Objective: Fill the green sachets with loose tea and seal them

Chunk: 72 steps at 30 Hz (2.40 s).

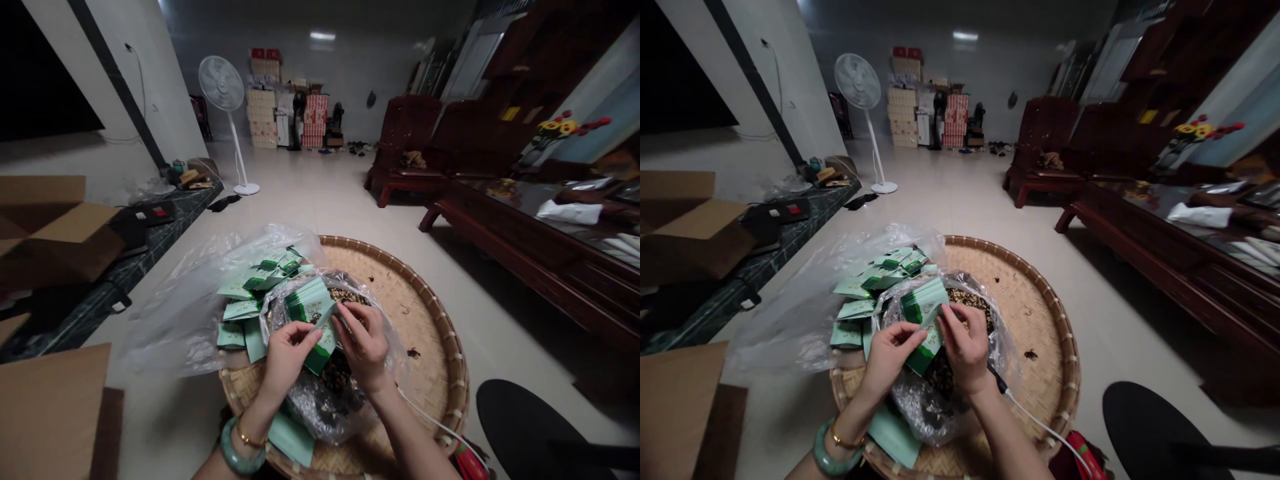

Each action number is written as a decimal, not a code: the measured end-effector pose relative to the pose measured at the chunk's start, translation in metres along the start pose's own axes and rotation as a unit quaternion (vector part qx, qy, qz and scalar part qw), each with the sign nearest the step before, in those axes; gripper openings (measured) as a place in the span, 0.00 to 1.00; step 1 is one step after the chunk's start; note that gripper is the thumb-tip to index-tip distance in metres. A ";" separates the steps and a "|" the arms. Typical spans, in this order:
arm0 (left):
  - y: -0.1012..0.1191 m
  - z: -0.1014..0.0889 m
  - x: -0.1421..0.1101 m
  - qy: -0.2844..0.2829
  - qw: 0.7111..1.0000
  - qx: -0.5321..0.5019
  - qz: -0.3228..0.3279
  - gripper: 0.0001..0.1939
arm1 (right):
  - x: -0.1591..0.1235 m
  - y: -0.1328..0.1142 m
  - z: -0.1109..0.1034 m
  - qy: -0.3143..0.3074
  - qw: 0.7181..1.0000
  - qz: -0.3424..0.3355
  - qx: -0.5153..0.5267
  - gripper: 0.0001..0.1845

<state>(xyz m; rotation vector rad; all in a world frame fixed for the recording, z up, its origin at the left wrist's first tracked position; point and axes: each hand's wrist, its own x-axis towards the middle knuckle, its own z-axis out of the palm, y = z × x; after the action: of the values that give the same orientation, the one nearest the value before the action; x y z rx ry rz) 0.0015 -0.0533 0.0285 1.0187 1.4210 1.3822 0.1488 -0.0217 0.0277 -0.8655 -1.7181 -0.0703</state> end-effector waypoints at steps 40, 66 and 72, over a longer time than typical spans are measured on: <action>-0.024 0.001 0.008 -0.136 0.973 -0.157 -0.098 0.23 | -0.001 0.010 -0.022 -0.344 0.739 0.427 0.391 0.24; -0.030 -0.018 0.020 -0.140 0.862 0.338 0.352 0.23 | 0.012 0.010 -0.028 -0.360 0.774 0.363 0.373 0.20; -0.024 -0.018 0.025 -0.114 0.877 0.328 0.333 0.18 | 0.025 0.033 -0.027 -0.334 0.791 0.377 0.348 0.23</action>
<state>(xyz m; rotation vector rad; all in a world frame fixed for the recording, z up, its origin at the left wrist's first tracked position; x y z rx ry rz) -0.0221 -0.0352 0.0035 2.2013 1.4442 1.1601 0.1877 0.0023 0.0456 -0.9835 -1.6643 1.4765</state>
